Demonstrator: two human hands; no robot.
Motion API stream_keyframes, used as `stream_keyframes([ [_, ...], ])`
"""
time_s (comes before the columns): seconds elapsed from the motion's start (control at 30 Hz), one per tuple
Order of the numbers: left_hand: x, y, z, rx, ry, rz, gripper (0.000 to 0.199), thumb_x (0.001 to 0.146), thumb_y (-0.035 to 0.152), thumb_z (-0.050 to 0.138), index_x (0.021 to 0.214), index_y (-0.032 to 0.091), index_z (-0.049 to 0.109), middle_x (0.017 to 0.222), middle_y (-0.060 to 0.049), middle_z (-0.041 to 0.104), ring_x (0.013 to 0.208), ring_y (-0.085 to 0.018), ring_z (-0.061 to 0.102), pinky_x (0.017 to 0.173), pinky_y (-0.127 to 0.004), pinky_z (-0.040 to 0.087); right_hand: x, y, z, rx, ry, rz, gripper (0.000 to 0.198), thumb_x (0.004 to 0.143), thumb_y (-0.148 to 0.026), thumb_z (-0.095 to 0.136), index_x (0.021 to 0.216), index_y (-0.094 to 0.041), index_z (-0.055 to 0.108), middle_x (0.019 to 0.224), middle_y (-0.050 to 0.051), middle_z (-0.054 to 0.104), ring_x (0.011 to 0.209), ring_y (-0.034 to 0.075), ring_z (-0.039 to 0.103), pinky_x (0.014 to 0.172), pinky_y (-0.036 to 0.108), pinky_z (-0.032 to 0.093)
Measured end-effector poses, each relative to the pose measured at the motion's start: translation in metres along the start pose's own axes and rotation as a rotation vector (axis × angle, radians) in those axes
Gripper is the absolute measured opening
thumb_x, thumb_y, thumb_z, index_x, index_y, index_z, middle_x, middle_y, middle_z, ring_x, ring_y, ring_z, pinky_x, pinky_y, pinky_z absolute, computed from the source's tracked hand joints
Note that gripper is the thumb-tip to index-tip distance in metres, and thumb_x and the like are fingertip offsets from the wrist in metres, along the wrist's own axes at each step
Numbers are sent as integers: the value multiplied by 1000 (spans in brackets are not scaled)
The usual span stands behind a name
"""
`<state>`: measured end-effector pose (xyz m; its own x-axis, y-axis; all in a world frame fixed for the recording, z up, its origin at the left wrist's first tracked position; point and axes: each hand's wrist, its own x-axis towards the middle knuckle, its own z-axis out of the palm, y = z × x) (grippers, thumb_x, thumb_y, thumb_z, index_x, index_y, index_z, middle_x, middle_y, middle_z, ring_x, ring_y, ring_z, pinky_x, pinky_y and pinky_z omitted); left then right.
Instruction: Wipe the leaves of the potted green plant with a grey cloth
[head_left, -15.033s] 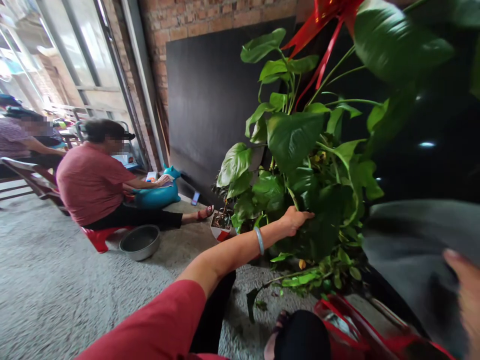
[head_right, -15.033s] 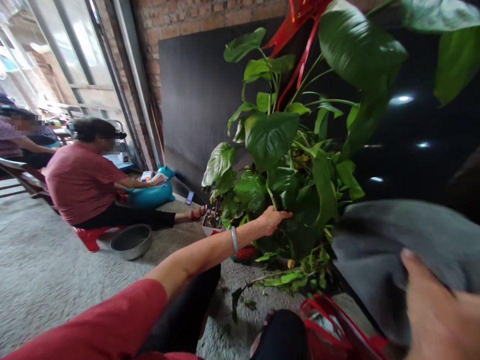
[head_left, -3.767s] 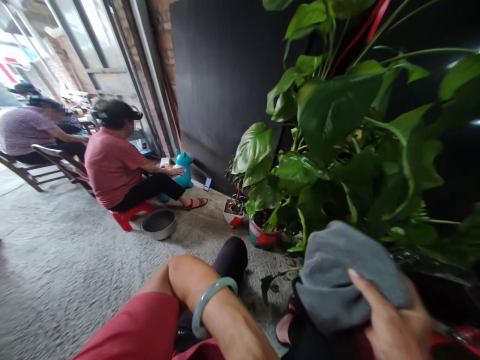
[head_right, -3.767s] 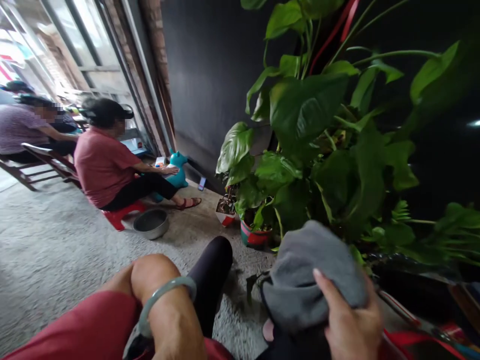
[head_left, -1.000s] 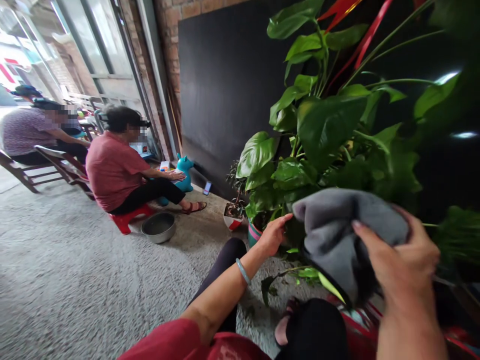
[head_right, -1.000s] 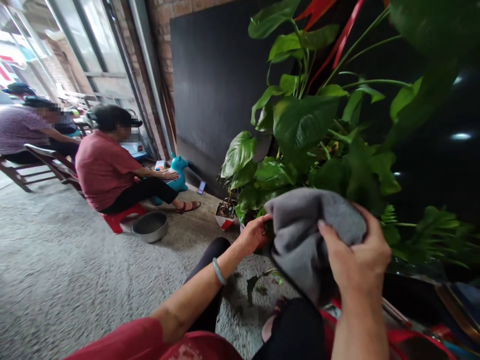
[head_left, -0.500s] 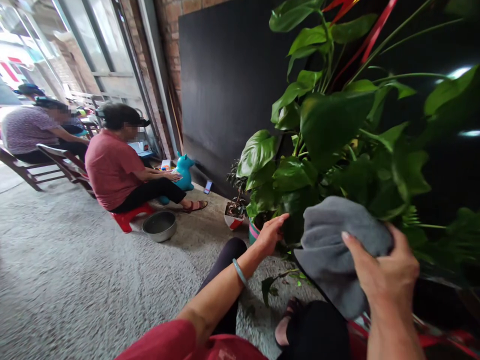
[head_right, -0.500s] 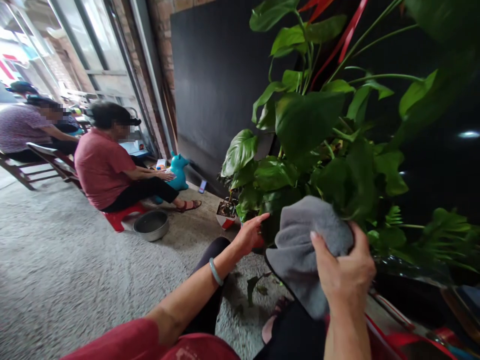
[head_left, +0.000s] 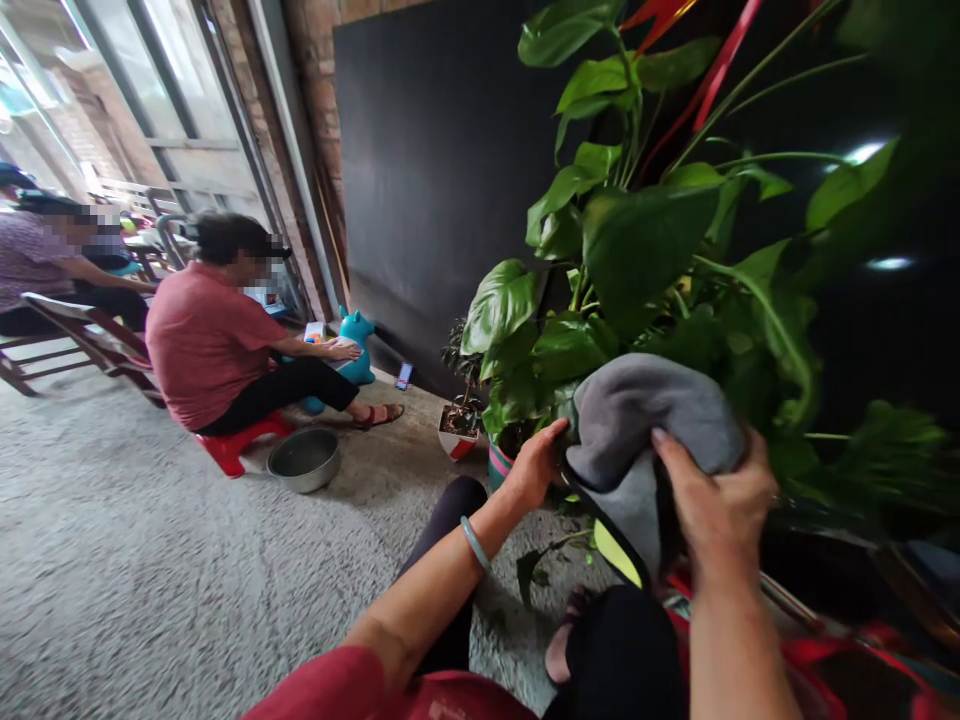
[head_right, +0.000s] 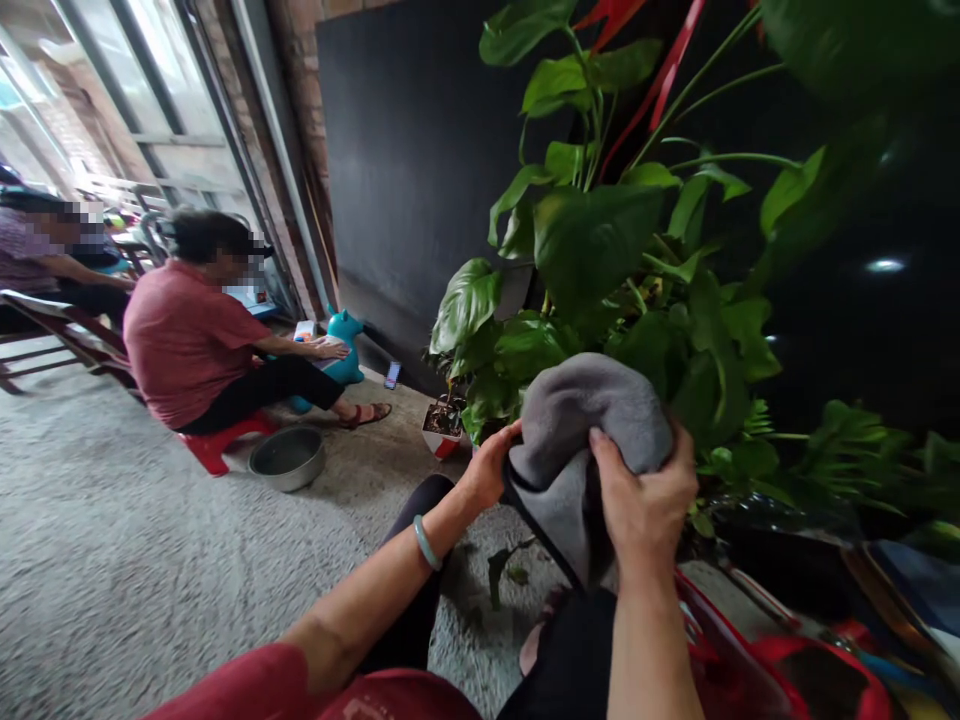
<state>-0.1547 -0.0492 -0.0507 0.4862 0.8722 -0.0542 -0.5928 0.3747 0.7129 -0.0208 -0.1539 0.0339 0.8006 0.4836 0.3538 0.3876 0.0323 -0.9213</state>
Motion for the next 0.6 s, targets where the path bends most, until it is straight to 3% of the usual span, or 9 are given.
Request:
stream_keyframes([
  [0.1,0,-4,0,-29,2,-38,71,55,52,92,112,16,73,116,-9,72,108,-25,64,91,-32,50,-5,22,21,-31,-232,140,111,46,-68,70,138,-6,62,122,21,62,115,42,59,110,54,45],
  [0.2,4,-7,-3,91,43,-14,68,47,48,97,99,12,73,94,-8,73,86,-19,63,84,-30,48,-37,46,44,27,-411,250,110,51,-73,69,139,-8,58,120,21,62,112,38,61,107,50,49],
  [0.3,9,-9,-5,127,113,13,68,39,47,98,91,12,71,83,-4,69,77,-15,60,79,-29,47,-61,55,53,22,-376,120,118,55,-78,72,148,-9,48,137,21,53,128,36,54,114,47,45],
  [0.4,10,-11,-1,107,112,7,65,43,47,95,93,13,71,86,-5,70,78,-17,62,80,-30,48,-65,54,52,-12,-351,28,124,53,-74,75,152,-6,43,142,24,48,132,38,50,116,48,42],
  [0.5,8,-13,4,79,133,9,61,43,43,93,91,12,71,87,-6,70,79,-17,62,80,-30,48,-67,56,46,-10,-317,125,120,54,-71,70,152,-6,44,132,23,56,121,39,57,107,48,49],
  [0.6,7,-13,2,1,148,-34,61,45,47,91,93,14,72,88,-5,70,85,-20,63,81,-31,49,-69,57,27,-29,-277,199,109,53,-68,67,144,-9,57,126,20,60,118,40,58,105,51,50],
])
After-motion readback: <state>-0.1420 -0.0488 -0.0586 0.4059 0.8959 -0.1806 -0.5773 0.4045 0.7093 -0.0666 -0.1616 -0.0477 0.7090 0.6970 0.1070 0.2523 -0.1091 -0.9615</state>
